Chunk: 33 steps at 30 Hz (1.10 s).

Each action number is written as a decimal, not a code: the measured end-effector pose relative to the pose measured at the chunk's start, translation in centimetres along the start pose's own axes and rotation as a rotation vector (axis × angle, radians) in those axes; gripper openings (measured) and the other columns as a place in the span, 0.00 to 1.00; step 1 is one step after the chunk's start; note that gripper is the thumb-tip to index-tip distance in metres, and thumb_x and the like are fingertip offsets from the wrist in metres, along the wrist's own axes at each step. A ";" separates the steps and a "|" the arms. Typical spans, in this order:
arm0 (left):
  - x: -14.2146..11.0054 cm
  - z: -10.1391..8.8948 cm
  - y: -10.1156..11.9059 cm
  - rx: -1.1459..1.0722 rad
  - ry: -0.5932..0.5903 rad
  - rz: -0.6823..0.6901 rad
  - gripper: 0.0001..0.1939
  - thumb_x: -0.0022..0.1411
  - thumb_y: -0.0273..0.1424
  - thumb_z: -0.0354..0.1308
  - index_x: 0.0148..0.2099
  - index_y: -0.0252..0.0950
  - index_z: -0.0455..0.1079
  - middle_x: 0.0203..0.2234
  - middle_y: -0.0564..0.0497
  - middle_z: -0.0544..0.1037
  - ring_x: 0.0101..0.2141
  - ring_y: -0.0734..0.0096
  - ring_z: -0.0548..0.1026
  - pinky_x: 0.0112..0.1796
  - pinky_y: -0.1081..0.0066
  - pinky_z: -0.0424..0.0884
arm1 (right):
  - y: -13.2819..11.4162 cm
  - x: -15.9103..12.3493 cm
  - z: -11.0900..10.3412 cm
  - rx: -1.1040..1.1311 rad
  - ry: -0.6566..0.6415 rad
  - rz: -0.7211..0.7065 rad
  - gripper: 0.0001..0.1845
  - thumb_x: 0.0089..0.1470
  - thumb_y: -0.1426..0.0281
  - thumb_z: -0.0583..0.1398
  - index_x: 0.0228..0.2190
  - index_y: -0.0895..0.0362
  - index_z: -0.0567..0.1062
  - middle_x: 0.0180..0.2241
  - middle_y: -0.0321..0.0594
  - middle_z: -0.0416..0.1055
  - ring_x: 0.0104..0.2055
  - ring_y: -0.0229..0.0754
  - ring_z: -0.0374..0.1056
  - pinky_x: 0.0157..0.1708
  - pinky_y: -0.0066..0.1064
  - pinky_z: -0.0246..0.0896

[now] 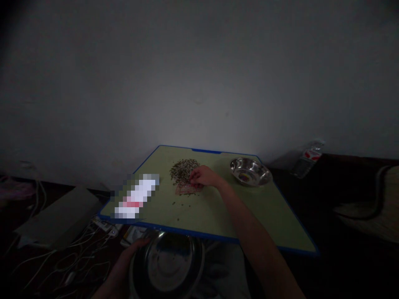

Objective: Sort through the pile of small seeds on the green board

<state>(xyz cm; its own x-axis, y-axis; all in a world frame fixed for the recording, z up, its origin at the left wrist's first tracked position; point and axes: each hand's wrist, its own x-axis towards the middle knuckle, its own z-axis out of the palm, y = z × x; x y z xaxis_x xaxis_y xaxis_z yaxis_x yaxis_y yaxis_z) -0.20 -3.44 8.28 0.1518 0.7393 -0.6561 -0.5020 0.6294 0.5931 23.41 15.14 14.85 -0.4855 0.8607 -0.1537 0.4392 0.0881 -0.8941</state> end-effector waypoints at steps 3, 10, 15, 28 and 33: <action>0.1 -0.1 -0.1 0.003 -0.014 -0.025 0.09 0.49 0.32 0.55 0.27 0.32 0.72 0.21 0.47 0.80 0.30 0.61 0.77 0.36 0.66 0.68 | 0.1 0.1 0.0 -0.013 0.004 -0.006 0.06 0.39 0.74 0.60 0.25 0.61 0.71 0.20 0.36 0.71 0.19 0.33 0.66 0.19 0.24 0.64; 0.2 -0.2 -0.2 -0.005 0.002 -0.031 0.08 0.48 0.32 0.56 0.27 0.31 0.72 0.20 0.47 0.79 0.29 0.60 0.77 0.36 0.66 0.67 | -0.3 -0.2 0.0 -0.039 0.013 -0.015 0.05 0.38 0.75 0.60 0.24 0.61 0.71 0.19 0.35 0.70 0.19 0.34 0.65 0.18 0.24 0.63; 0.1 -0.2 -0.1 -0.031 -0.026 -0.048 0.09 0.49 0.33 0.55 0.27 0.32 0.72 0.20 0.48 0.79 0.29 0.60 0.76 0.35 0.66 0.67 | -0.7 -0.5 0.0 -0.050 -0.004 0.001 0.05 0.37 0.75 0.60 0.24 0.60 0.70 0.19 0.35 0.71 0.19 0.34 0.65 0.18 0.25 0.63; -1.0 1.1 0.3 0.009 -0.011 -0.033 0.10 0.50 0.31 0.53 0.25 0.31 0.72 0.18 0.47 0.79 0.25 0.61 0.76 0.31 0.67 0.68 | 0.1 -1.0 -0.4 -0.153 0.013 -0.018 0.06 0.38 0.72 0.60 0.25 0.60 0.71 0.19 0.35 0.71 0.19 0.34 0.66 0.19 0.25 0.62; -0.3 0.4 -0.2 -0.001 -0.034 -0.014 0.10 0.50 0.31 0.54 0.26 0.30 0.73 0.20 0.47 0.80 0.27 0.62 0.76 0.33 0.67 0.67 | 0.5 -1.9 -0.8 -0.206 0.036 -0.065 0.08 0.40 0.71 0.58 0.27 0.60 0.72 0.19 0.36 0.71 0.20 0.34 0.65 0.20 0.24 0.61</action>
<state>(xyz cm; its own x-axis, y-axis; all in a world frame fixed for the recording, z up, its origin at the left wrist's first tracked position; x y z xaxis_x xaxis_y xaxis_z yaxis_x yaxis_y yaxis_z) 0.19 -3.69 8.60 0.1877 0.7382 -0.6479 -0.5004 0.6395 0.5837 25.19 13.91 15.02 -0.4920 0.8669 -0.0804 0.5549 0.2410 -0.7963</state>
